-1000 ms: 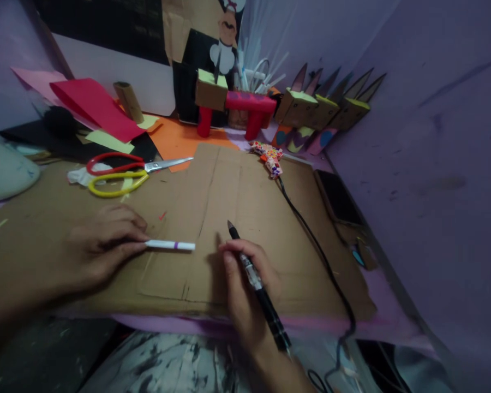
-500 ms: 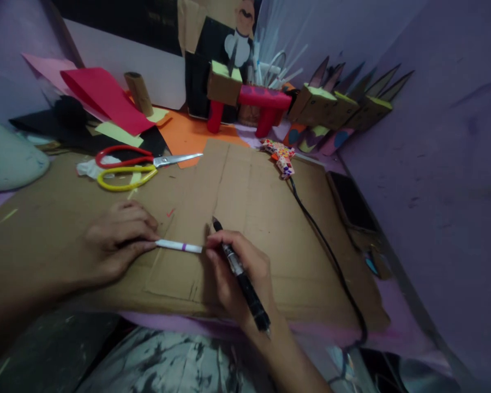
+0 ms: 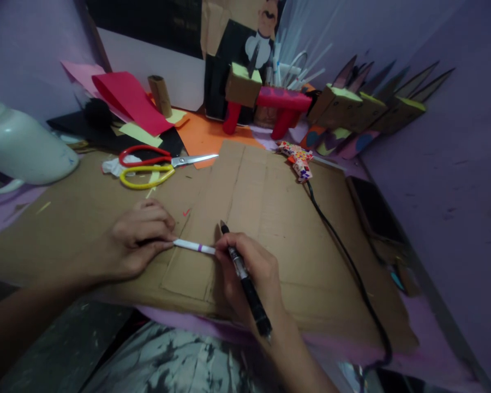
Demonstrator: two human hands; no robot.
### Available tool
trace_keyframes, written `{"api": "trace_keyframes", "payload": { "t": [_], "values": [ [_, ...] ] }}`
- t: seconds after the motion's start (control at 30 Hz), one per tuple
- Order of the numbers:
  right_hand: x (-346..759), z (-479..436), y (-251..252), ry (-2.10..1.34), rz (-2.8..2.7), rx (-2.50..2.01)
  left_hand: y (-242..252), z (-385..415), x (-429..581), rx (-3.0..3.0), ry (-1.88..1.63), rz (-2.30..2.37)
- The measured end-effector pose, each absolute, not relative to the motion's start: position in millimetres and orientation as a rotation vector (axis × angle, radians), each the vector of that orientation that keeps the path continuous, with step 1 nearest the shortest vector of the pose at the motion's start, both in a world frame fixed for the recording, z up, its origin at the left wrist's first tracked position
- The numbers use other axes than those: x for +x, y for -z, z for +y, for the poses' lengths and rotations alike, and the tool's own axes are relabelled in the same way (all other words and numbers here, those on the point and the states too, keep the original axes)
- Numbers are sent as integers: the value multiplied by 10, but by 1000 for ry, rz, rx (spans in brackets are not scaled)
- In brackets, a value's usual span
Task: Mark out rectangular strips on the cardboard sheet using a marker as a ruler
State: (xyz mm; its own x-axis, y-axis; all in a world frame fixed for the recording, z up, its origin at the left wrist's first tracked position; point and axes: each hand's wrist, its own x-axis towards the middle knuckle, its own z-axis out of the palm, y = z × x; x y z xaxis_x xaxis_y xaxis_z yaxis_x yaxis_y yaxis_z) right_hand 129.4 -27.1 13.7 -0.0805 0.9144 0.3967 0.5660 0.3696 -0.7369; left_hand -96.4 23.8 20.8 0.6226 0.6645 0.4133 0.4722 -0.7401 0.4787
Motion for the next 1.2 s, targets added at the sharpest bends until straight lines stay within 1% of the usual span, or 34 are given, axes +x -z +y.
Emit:
{"api": "trace_keyframes", "payload": {
  "t": [0.3,0.67,0.77,0.93,1.1,1.2],
  "values": [
    [1287,-280,-144,-482,-1777,-1303,-194,235,-957,2543,-861,901],
    [1296,-283,-145,-542,-1761,-1300,-208,233,-950,2551,-833,890],
    [1315,-298,-131,-602,-1639,-1321,-218,223,-953,2552,-817,898],
    [1349,-290,-102,-582,-1335,-1411,-206,231,-964,2515,-854,883],
    [1338,-275,-80,-692,-1279,-1411,-195,253,-947,2528,-860,860],
    [1336,-284,-100,-678,-1229,-1401,-224,248,-918,2519,-911,849]
  ]
}}
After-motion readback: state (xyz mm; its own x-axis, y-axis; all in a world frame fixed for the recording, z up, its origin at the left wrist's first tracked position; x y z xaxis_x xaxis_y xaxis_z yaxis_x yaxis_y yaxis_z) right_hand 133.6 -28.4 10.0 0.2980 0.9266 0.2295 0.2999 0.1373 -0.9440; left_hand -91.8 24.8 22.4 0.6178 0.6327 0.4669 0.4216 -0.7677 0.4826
